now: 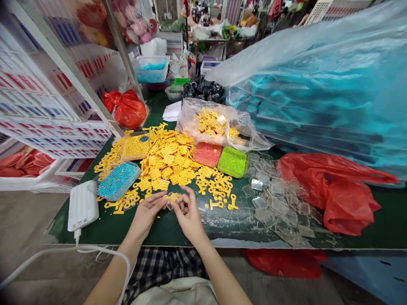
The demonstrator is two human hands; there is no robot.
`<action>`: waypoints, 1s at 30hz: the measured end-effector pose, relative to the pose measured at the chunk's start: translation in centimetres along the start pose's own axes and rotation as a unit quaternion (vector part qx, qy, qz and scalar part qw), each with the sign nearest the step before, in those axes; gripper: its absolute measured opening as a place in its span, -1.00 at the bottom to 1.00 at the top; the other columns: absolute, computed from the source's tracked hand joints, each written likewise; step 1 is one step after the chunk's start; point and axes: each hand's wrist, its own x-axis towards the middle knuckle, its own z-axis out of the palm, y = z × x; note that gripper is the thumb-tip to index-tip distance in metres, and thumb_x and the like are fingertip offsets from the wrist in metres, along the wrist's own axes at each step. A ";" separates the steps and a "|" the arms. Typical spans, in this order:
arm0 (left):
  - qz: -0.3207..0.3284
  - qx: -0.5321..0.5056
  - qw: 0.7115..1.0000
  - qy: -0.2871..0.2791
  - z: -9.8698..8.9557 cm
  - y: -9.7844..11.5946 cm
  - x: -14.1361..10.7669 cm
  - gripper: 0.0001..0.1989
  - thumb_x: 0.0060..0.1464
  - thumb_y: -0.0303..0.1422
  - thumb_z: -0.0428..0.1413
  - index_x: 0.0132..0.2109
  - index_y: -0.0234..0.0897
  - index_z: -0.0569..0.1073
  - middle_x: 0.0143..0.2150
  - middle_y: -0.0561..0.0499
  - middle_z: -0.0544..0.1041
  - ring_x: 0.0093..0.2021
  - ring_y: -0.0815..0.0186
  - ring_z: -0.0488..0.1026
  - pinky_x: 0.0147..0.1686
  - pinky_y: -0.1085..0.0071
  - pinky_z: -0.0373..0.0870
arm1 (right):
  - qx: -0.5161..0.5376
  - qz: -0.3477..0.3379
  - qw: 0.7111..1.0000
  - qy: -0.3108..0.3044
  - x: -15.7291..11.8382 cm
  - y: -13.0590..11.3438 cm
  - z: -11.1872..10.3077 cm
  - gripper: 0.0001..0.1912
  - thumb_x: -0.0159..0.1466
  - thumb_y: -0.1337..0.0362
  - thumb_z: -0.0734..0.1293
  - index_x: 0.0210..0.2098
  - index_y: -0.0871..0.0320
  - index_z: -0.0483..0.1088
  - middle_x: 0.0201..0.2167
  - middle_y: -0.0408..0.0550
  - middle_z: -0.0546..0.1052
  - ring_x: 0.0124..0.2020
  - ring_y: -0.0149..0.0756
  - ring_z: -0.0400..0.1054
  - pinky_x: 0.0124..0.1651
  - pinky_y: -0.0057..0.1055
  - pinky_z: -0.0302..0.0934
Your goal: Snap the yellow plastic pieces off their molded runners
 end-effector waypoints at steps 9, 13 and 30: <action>0.178 0.256 0.942 -0.126 -3.3 2.7 0.8 -0.49 -0.01 -0.07 0.28 0.07 -0.15 0.49 -0.05 -0.06 0.57 -0.04 0.20 0.51 0.02 0.24 0.42 | -0.125 -0.031 0.986 -0.108 1.2 -0.7 -1.7 -0.65 0.34 0.08 0.19 0.08 0.03 0.13 -0.37 -0.21 0.34 -0.35 -0.37 0.30 -0.24 -0.43 0.26; 0.267 0.431 0.843 -0.179 -2.8 2.6 1.5 -0.58 0.08 -0.13 0.24 0.05 -0.15 0.50 -0.03 -0.09 0.56 -0.01 0.15 0.48 0.02 0.19 0.39 | -0.164 -0.043 0.973 -0.155 1.7 -0.7 -2.3 -0.65 0.37 0.14 0.15 0.11 0.04 0.13 -0.35 -0.18 0.37 -0.29 -0.33 0.34 -0.15 -0.37 0.30; 0.318 0.596 0.720 -0.161 -2.3 1.2 4.2 -0.59 0.07 -0.12 0.24 0.04 -0.15 0.52 -0.07 -0.07 0.49 -0.03 0.11 0.37 -0.04 0.22 0.29 | -0.500 -0.197 0.835 -0.121 2.6 0.2 -4.8 -0.67 0.25 0.25 0.38 0.02 0.04 0.42 -0.04 0.05 0.44 0.00 -0.05 0.28 0.05 -0.04 0.31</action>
